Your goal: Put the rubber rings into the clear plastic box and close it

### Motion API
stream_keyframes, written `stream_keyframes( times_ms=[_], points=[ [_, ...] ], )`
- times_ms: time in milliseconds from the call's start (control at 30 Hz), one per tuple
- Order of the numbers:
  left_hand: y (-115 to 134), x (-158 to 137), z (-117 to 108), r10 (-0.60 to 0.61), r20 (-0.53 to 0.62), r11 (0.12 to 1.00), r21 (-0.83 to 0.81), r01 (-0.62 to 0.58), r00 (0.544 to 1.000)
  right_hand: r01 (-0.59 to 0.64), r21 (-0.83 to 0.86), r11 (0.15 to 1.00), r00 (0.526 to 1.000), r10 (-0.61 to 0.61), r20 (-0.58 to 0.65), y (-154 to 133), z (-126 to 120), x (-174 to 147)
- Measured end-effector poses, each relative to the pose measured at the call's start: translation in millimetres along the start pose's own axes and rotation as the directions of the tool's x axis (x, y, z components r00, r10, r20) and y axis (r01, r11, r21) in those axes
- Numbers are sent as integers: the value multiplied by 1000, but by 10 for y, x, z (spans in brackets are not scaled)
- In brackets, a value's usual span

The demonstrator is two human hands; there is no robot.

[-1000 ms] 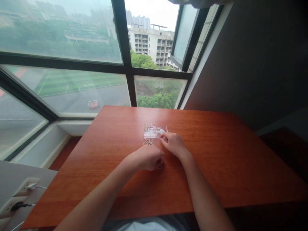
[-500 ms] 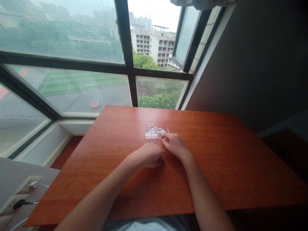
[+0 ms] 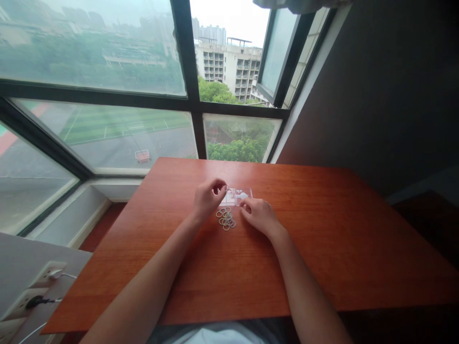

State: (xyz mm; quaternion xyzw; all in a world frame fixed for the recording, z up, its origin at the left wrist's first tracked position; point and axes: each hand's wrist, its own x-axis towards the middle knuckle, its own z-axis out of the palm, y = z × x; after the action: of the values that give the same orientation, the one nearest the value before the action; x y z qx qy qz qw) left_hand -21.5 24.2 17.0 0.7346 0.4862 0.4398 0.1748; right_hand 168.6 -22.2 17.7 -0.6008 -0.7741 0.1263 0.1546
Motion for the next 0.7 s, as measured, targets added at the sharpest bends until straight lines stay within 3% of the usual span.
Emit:
stream_keyframes(
  times_ms=[133,433,700],
  points=[
    [-63,33,75,-32,-56,999,42,34,998,-2,9,1000,1000,2,-1,-5,7,1],
    [-112,37,108,8,8,982,187,-10,1000,31,-5,1000,999,-31,-14,1,58,9],
    [-113,48,64,3,17,982,189,-7,1000,14,-10,1000,1000,-14,-9,-2,38,5]
  ],
)
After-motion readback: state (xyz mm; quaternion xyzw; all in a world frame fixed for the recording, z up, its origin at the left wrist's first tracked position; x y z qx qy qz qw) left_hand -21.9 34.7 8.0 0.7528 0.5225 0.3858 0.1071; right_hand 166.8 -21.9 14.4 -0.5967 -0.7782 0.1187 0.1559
